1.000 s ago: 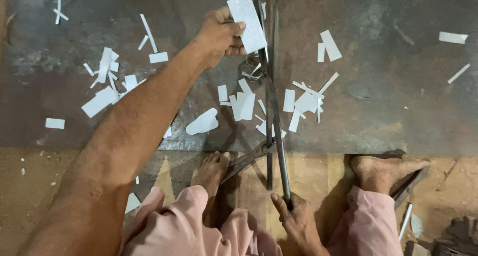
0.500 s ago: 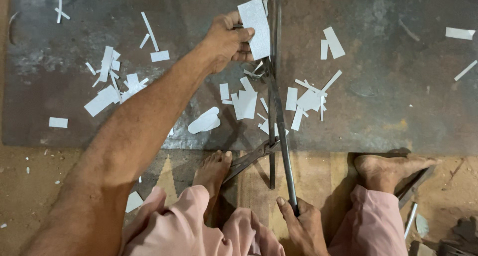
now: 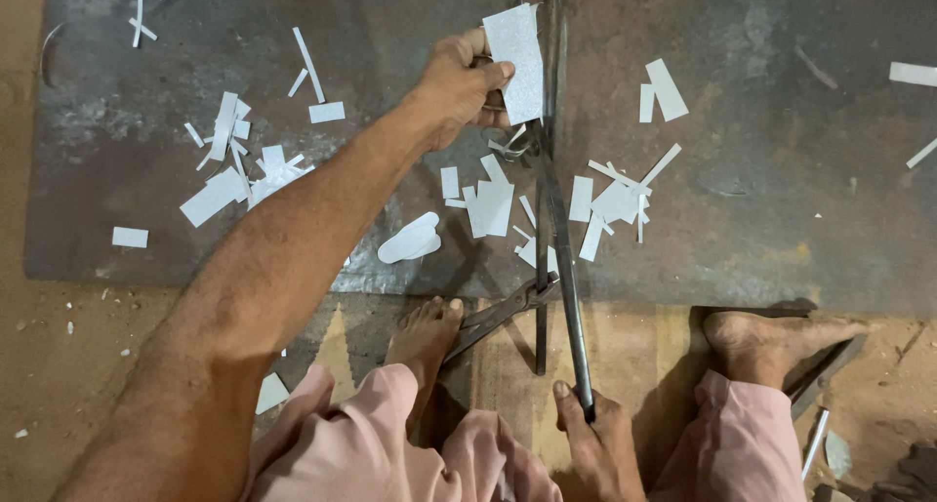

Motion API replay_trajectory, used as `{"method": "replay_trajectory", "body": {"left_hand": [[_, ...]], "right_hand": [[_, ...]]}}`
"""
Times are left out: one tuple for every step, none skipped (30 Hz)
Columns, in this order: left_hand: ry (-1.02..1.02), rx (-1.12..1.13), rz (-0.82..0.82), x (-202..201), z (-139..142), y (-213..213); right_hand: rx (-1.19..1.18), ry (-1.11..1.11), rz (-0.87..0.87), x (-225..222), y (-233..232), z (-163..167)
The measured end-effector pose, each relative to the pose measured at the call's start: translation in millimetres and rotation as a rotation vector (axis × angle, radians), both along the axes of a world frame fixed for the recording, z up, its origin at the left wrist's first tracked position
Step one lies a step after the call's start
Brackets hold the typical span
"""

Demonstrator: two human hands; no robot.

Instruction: The person sits on the floor and uses large hand shears to trim white paper pieces into smaller shapes, cutting strips and edges off one piece at a time and setting the cut pieces on the metal sheet.

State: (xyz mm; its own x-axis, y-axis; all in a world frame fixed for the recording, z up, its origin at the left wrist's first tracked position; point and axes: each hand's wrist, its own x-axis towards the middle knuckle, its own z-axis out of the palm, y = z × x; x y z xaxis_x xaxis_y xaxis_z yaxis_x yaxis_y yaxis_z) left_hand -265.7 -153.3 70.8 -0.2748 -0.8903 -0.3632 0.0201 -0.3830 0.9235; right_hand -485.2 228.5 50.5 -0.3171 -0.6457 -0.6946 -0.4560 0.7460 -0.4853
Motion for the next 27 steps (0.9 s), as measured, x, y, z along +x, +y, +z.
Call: {"method": "replay_trajectory", "body": {"left_hand": [[0.004,0.004,0.008,-0.5,-0.4,0.4],[0.008,0.007,0.015,-1.0,-1.1,0.9],[0.013,0.01,0.023,-1.6,-1.9,1.4],[0.009,0.007,0.019,-1.6,-2.8,1.8],[0.004,0.002,0.015,-1.5,-3.6,1.9],[-0.001,-0.002,0.009,-1.5,-4.3,1.9],[0.017,0.001,0.008,-1.2,-5.0,1.8],[0.036,0.003,0.008,-1.2,-5.4,1.3],[0.054,0.003,0.008,-1.0,-5.6,0.5],[0.05,0.007,0.005,-0.9,-5.9,-0.1],[0.044,0.011,0.005,-0.9,-6.0,-0.8],[0.037,0.016,0.006,-0.5,-6.0,-1.1],[0.034,0.015,0.007,-0.5,-6.0,-1.4],[0.03,0.015,0.007,-0.5,-5.8,-1.6],[0.028,0.015,0.009,-0.6,-5.5,-1.3],[0.031,0.016,0.007,-0.6,-4.9,-1.5],[0.036,0.017,0.004,0.1,-3.9,-1.3],[0.045,0.019,-0.001,-0.4,-3.0,-1.1],[0.064,0.028,-0.005,-1.9,-1.7,-1.5],[0.079,0.034,-0.006,-1.5,-0.1,-1.5],[0.093,0.042,-0.001,-0.1,1.4,-1.6],[0.065,0.035,-0.001,0.1,2.7,-1.5],[0.038,0.032,-0.005,0.1,3.5,-1.1],[0.014,0.029,-0.01,0.0,4.2,-1.3],[0.024,0.034,-0.011,-0.2,4.3,-1.1],[0.033,0.036,-0.012,0.0,4.3,-1.7],[0.04,0.037,-0.014,0.0,4.0,-2.3]], "right_hand": [[0.04,-0.019,0.0,-0.5,-0.7,-1.8],[0.079,-0.038,-0.001,-0.7,-2.0,-4.2],[0.118,-0.056,-0.001,-1.2,-2.7,-6.0],[0.094,-0.08,-0.011,-1.5,-2.6,-7.2],[0.068,-0.105,-0.022,-1.3,-2.5,-8.7],[0.044,-0.131,-0.034,-0.8,-2.3,-10.1],[0.023,-0.132,-0.015,0.5,-2.6,-12.3],[0.001,-0.133,0.004,2.4,-4.7,-15.8],[-0.023,-0.134,0.024,4.3,-7.1,-19.7],[-0.063,-0.072,0.05,6.2,-8.6,-23.1],[-0.103,-0.011,0.078,8.3,-11.1,-27.1],[-0.142,0.049,0.106,9.8,-12.9,-30.6],[-0.2,0.029,0.112,10.4,-14.3,-33.7],[-0.257,0.009,0.117,10.8,-16.2,-37.0],[-0.314,-0.011,0.123,10.1,-16.6,-39.2],[-0.139,0.047,0.125,9.8,-18.7,-42.5],[0.034,0.106,0.122,10.4,-22.0,-46.9],[0.207,0.169,0.114,9.0,-22.5,-49.3],[0.046,0.09,0.105,7.6,-22.1,-51.1],[-0.119,0.008,0.098,8.1,-22.8,-54.1],[-0.284,-0.075,0.095,8.3,-24.0,-57.1],[-0.274,-0.151,0.056,9.2,-25.9,-60.5],[-0.261,-0.224,0.012,10.6,-27.5,-63.6],[-0.248,-0.296,-0.031,10.4,-28.1,-65.0],[-0.239,-0.292,-0.038,9.7,-28.5,-65.5],[-0.234,-0.289,-0.045,10.6,-30.5,-66.8],[-0.229,-0.287,-0.052,11.6,-31.9,-67.3]]}}
